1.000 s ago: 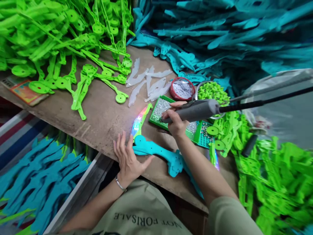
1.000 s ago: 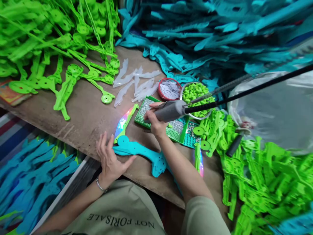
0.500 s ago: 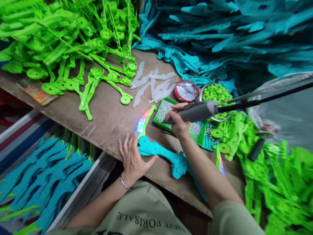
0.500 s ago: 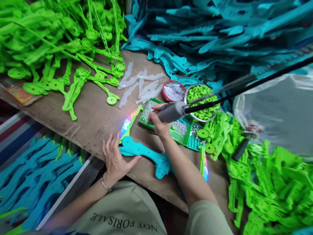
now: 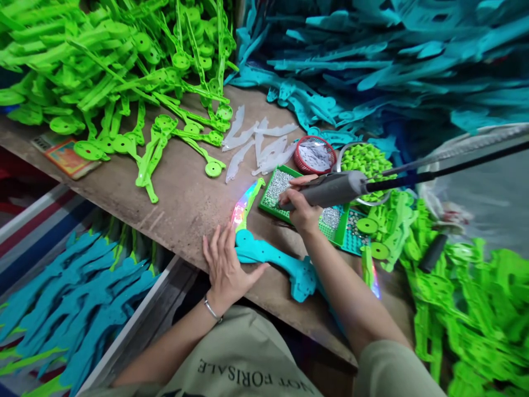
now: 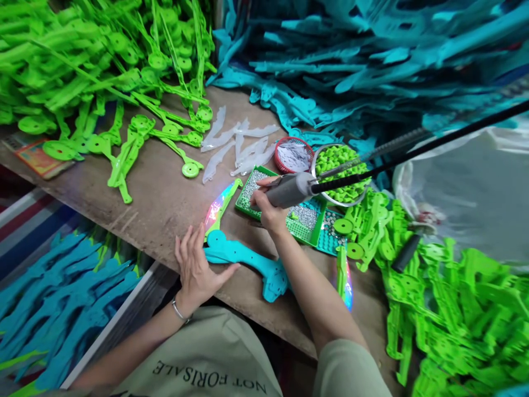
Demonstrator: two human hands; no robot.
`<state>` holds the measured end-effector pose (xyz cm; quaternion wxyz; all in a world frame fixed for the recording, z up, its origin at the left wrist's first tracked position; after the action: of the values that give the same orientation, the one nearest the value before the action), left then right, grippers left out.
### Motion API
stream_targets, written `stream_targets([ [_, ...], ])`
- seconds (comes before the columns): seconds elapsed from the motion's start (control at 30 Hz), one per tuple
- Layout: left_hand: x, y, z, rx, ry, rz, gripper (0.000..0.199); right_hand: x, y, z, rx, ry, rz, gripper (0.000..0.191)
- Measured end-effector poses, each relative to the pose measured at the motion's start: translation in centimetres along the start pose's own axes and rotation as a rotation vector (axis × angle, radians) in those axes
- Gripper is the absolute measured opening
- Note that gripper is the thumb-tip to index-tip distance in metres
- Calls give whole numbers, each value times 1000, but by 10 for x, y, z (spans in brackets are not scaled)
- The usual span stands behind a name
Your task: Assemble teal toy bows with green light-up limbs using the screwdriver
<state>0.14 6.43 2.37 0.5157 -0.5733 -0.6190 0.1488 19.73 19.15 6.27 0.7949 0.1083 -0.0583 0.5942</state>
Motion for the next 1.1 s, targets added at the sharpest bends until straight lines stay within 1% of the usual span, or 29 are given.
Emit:
stream_targets([
  [0.1, 0, 0, 0, -4, 11, -2, 114, 0, -1, 1, 0, 0, -5, 30],
  [0.17, 0, 0, 0, -11, 12, -6, 114, 1, -1, 6, -16, -9, -7, 29],
  [0.27, -1, 0, 0, -25, 5, -8, 110, -2, 2, 29, 20, -81, -12, 22],
  [0.33, -2, 0, -1, -33, 3, -4, 100, -9, 7, 50, 73, -145, 2, 17],
  [0.37, -2, -1, -2, -36, 1, -3, 92, -14, 11, 59, 96, -163, 22, 15],
  [0.43, -1, -4, -3, -40, -8, -7, 71, -28, 20, 73, 128, -157, 90, 13],
  [0.47, 0, -6, -3, -39, -13, -13, 60, -36, 25, 76, 139, -129, 133, 13],
  [0.53, 4, -12, -3, -37, -23, -29, 44, -53, 34, 77, 165, -50, 220, 14],
  [0.57, 6, -14, -3, -37, -26, -40, 38, -61, 37, 75, 181, -17, 259, 16],
  [0.67, 12, -19, -3, -47, -30, -37, 29, -78, 46, 72, 215, 29, 346, 18],
  [0.77, 13, -18, -5, -62, -35, 0, 21, -85, 49, 70, 223, 39, 365, 18],
  [0.87, 12, -18, -6, -74, -39, -18, 16, -88, 51, 70, 236, 37, 370, 17],
  [1.1, 9, -20, -3, -101, -43, -27, 15, -94, 54, 65, 228, 55, 378, 20],
])
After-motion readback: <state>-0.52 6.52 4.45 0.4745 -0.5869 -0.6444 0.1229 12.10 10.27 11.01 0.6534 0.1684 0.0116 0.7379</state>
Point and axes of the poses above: each hand's wrist, its own x-axis towards the middle knuckle, its own y-axis out of the palm, z = x × y, the point moved 7 cm from there along x, towards the middle knuckle, and after that the axes turned 7 degrees about y, right-handed, at the moved point
